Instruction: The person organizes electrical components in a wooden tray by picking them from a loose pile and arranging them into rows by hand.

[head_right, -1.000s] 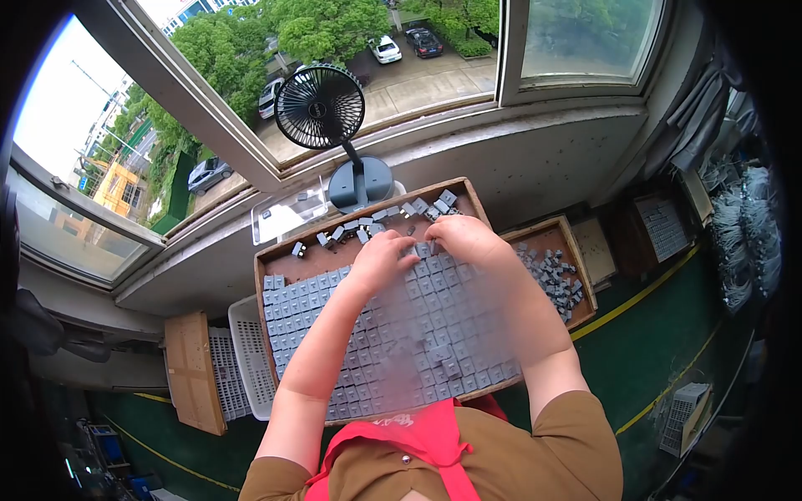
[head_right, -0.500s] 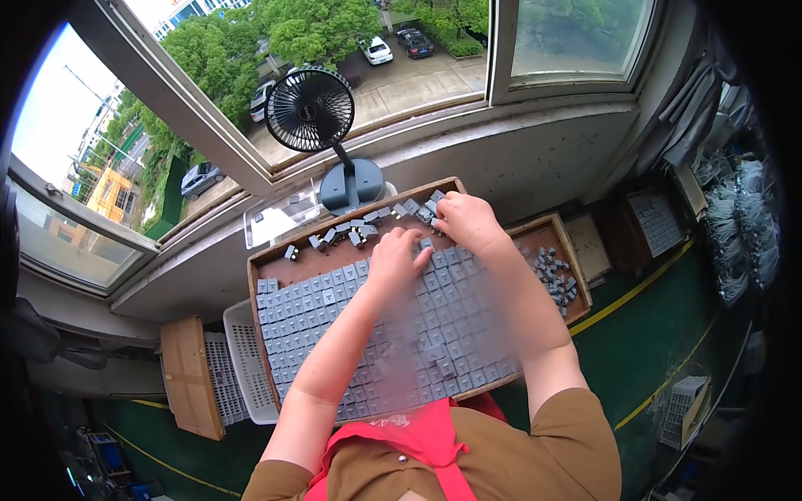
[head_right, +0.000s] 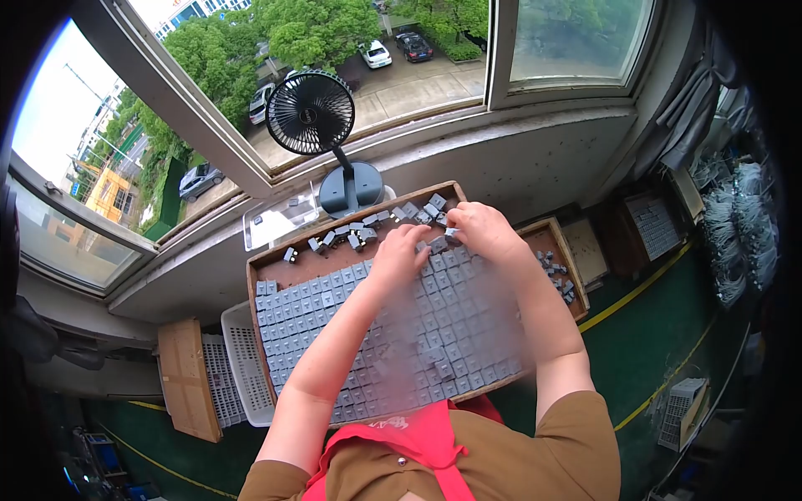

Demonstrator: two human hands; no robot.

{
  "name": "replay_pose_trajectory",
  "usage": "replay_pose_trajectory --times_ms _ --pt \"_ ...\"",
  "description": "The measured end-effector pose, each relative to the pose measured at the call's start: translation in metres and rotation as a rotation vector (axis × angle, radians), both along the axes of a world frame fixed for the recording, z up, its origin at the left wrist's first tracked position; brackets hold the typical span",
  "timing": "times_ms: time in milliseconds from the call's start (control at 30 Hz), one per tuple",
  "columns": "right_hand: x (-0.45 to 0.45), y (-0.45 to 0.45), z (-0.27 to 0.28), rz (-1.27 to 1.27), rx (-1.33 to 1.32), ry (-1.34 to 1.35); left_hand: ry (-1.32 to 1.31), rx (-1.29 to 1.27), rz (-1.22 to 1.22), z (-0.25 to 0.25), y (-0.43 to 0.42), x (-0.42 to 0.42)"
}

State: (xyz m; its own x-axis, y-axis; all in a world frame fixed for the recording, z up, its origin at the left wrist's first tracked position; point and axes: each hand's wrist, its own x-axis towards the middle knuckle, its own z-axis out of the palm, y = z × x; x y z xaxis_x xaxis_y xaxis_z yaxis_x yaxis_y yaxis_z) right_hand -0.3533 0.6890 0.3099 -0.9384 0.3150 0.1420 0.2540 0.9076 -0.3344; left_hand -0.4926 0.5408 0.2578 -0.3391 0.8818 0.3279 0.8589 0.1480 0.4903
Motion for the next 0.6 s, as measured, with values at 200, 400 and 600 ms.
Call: replay_pose_trajectory --times_ms 200,400,600 --pt "-0.004 -0.005 -0.017 -0.128 0.054 -0.031 -0.068 -0.179 0.008 -0.004 0.021 0.012" --pt "-0.001 0.001 -0.016 -0.061 -0.079 -0.027 0.042 -0.227 0.129 -0.002 0.016 0.009" --pt "-0.026 0.008 -0.028 -0.136 0.342 0.006 0.027 -0.121 0.042 -0.002 0.026 0.025"
